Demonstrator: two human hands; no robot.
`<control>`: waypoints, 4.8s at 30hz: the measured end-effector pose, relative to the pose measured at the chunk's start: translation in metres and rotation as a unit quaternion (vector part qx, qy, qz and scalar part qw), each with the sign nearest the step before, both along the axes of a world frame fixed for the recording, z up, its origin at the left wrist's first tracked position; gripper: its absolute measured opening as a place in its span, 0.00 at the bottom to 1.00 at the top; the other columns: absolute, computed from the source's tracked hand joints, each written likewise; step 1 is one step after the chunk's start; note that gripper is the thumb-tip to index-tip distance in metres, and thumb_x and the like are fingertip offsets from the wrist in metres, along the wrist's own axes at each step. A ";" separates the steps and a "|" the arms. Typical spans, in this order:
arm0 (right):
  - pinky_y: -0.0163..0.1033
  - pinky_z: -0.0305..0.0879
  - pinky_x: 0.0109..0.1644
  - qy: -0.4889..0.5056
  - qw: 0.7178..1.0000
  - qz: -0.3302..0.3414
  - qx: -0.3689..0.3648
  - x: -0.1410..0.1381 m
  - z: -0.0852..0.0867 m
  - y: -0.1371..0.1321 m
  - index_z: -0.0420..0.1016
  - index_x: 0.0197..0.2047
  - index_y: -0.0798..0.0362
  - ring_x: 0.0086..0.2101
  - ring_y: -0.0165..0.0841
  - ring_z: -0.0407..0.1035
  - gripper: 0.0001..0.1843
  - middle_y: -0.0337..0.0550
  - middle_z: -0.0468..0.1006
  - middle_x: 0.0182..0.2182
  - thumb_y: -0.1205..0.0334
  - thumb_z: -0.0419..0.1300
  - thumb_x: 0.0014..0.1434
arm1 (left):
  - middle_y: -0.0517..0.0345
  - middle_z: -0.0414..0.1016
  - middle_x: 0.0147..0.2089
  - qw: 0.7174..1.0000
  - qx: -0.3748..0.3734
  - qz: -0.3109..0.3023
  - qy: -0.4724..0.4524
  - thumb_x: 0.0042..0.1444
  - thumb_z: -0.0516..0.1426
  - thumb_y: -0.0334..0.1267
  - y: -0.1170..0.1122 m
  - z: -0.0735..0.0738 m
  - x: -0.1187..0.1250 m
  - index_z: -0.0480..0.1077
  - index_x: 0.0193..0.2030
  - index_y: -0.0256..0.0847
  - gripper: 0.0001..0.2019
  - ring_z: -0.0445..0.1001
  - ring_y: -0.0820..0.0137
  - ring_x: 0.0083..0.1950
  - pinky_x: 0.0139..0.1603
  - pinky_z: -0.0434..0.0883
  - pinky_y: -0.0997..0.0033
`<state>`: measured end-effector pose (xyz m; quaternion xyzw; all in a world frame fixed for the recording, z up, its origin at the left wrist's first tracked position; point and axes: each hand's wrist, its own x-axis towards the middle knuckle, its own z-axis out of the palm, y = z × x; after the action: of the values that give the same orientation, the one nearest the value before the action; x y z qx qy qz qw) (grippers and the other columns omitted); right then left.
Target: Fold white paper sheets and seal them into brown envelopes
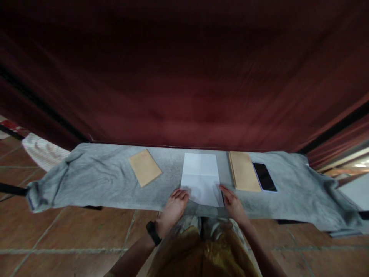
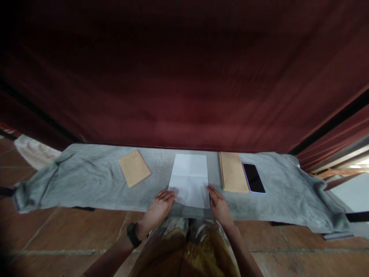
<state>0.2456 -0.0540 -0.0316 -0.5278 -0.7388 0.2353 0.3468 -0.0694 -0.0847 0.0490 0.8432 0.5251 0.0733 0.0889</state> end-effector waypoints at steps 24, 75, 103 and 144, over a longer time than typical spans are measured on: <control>0.45 0.75 0.49 0.113 0.988 -0.003 -0.102 -0.048 0.039 0.018 0.80 0.48 0.50 0.42 0.42 0.78 0.18 0.47 0.85 0.41 0.53 0.57 0.60 | 0.63 0.73 0.27 0.780 0.017 0.345 -0.521 0.55 0.59 0.46 0.109 0.009 -0.002 0.74 0.34 0.38 0.12 0.69 0.72 0.28 0.29 0.66 0.76; 0.57 0.51 0.71 -0.299 0.949 -0.071 0.070 -0.121 0.001 0.047 0.60 0.73 0.57 0.69 0.49 0.55 0.30 0.61 0.56 0.72 0.53 0.46 0.74 | 0.38 0.54 0.77 0.950 0.047 0.304 -0.058 0.71 0.44 0.43 0.052 -0.059 0.026 0.54 0.75 0.29 0.31 0.49 0.55 0.79 0.78 0.48 0.46; 0.55 0.45 0.73 -0.293 0.956 0.001 0.031 -0.168 0.010 0.048 0.63 0.72 0.59 0.70 0.44 0.53 0.28 0.56 0.59 0.72 0.60 0.41 0.74 | 0.39 0.50 0.78 0.960 0.048 0.272 -0.047 0.70 0.44 0.42 0.053 -0.060 0.023 0.54 0.75 0.28 0.30 0.48 0.56 0.79 0.77 0.49 0.49; 0.56 0.50 0.75 0.140 0.990 0.005 -0.023 -0.149 0.076 0.004 0.67 0.69 0.55 0.68 0.45 0.59 0.35 0.54 0.65 0.69 0.41 0.52 0.69 | 0.52 0.81 0.41 0.622 -0.155 0.280 -0.714 0.50 0.66 0.55 0.054 0.043 0.025 0.77 0.44 0.39 0.22 0.78 0.64 0.43 0.40 0.73 0.70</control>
<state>0.0966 -0.0498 0.0445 -0.4937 -0.6803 0.3253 0.4331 -0.0439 -0.0307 0.0917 0.3118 0.5105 0.5916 0.5406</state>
